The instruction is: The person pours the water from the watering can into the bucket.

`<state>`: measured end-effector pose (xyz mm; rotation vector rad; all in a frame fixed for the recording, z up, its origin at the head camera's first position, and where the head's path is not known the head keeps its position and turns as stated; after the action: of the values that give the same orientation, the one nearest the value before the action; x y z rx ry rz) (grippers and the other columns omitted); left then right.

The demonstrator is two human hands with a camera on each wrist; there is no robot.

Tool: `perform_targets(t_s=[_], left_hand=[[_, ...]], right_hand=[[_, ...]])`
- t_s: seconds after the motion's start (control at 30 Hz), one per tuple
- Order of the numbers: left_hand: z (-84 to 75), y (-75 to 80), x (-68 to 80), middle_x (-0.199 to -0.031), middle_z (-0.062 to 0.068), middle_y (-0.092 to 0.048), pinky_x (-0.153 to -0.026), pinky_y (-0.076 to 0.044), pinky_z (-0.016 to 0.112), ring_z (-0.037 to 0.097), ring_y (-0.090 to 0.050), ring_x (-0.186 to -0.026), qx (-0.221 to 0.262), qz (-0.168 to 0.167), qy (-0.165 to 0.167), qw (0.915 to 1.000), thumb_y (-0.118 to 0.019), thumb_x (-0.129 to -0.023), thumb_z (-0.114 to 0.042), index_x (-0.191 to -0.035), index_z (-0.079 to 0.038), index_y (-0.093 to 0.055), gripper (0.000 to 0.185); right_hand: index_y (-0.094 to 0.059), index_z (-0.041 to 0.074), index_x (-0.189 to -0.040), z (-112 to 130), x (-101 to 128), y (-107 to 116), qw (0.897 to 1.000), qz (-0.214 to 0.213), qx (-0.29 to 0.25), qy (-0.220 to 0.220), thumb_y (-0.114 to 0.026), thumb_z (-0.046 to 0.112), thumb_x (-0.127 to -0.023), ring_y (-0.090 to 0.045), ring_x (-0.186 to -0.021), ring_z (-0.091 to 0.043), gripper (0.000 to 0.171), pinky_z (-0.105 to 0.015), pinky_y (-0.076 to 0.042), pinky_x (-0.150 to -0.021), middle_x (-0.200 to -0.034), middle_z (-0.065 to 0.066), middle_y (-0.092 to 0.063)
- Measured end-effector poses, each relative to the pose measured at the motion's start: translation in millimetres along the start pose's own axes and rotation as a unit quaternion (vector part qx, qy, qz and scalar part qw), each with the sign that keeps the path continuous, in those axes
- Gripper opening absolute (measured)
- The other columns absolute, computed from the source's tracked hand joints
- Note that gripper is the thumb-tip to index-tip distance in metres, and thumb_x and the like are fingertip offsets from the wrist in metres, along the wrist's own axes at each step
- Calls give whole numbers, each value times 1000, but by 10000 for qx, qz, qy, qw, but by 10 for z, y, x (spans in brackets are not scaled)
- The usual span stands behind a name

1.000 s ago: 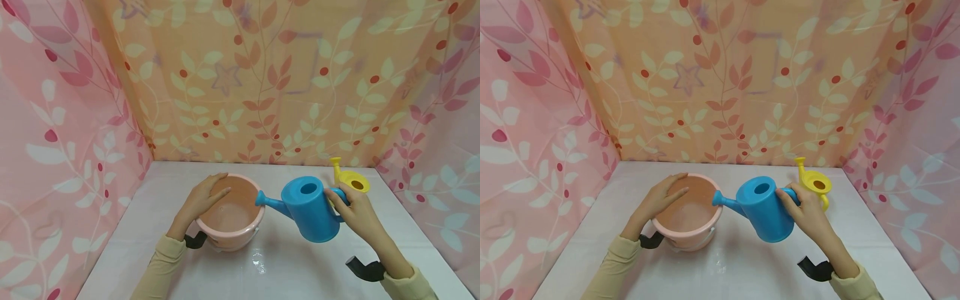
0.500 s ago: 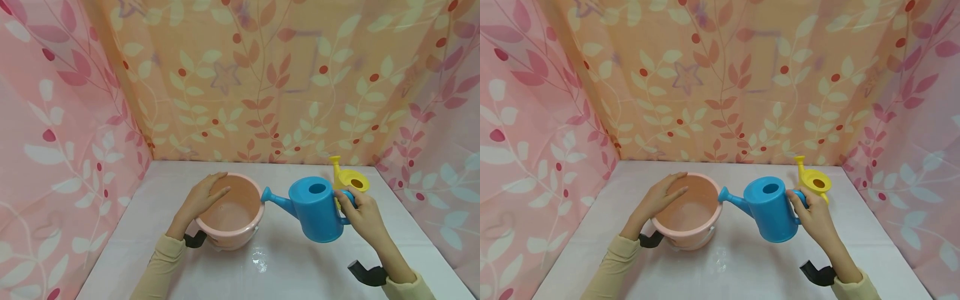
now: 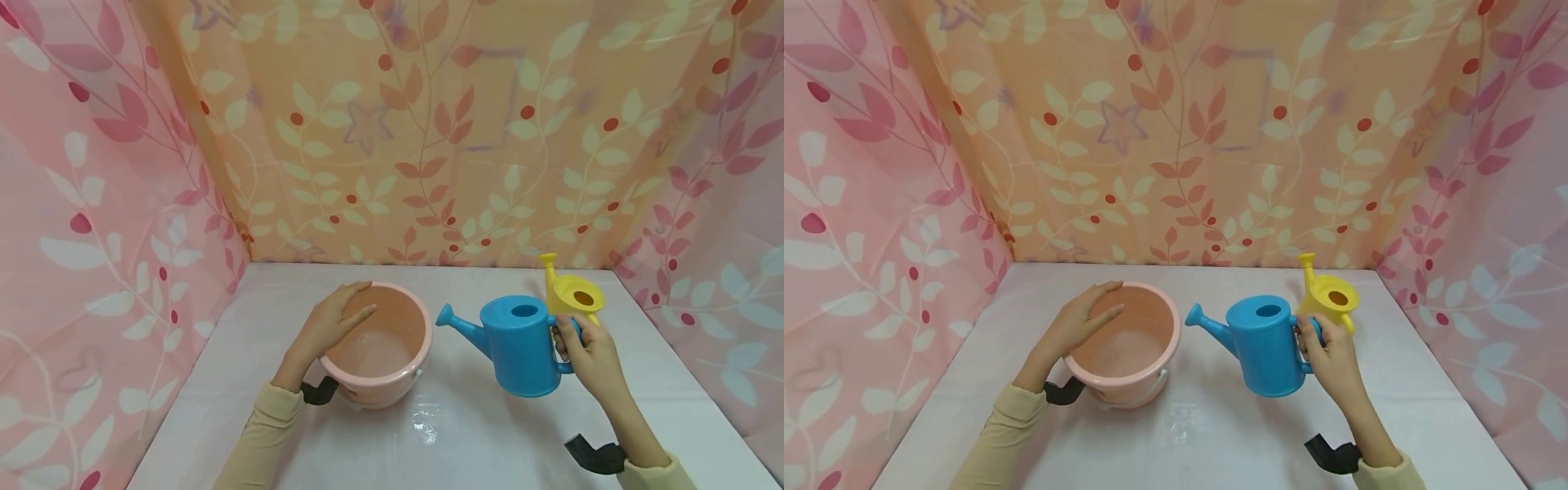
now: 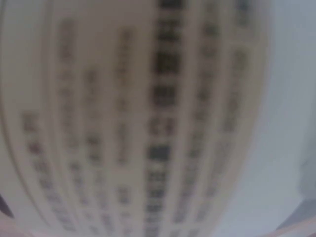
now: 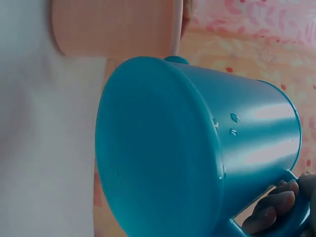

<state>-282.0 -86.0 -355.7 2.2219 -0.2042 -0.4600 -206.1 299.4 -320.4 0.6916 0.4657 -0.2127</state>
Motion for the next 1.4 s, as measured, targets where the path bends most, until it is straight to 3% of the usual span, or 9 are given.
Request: perform_targets(t_s=[0.43,0.67,1.0,1.3,1.4], left_hand=[[27,-16,5,-144,-5,-41,-108,-26,53,29,-29,-137,28,46,76,10000,-52,-88,-54,-138,-29,-44,56],[37,-27,4,-144,-5,-41,-108,-26,53,29,-30,-136,35,44,113,9999,-55,-89,-50,-138,-28,-45,54],[28,-6,9,-144,-6,-41,-108,-26,53,29,-30,-136,5,46,146,9999,-52,-88,-55,-138,-29,-44,57],[40,-6,13,-143,-6,-42,-108,-27,52,28,-30,-137,49,34,185,9998,-52,-87,-56,-138,-30,-44,57],[38,-10,12,-144,-5,-41,-108,-26,52,28,-30,-137,66,53,193,9998,-53,-87,-56,-138,-30,-44,57]], right_hand=[[-60,-3,-89,-342,74,-214,9977,328,-170,-565,-44,16,-99,-56,-58,-10,27,-17,-50,-58,-68,-5,-60],[-60,-8,-93,-149,103,-242,9960,357,-441,-689,-43,14,-99,-59,-61,-12,29,-16,-51,-60,-72,-14,-63],[-60,-5,-106,-679,88,-453,9930,332,-629,-945,-42,21,-100,-61,-73,-3,33,-12,-50,-69,-83,-12,-66],[-59,-5,-110,-644,39,-530,9877,309,-784,-1315,-42,28,-100,-60,-81,-6,38,-14,-50,-73,-91,-18,-67],[-59,-2,-111,-820,23,-593,9866,259,-876,-1351,-42,33,-99,-58,-83,-2,41,-13,-50,-74,-90,-11,-68]])
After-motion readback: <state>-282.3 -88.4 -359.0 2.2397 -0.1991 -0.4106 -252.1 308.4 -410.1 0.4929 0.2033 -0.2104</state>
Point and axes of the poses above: each hand's wrist, its own x-axis away from the middle knuckle, its own y-axis out of the back of the hand, z = x × y, the point moved 10 cm from there along -x, towards the middle knuckle
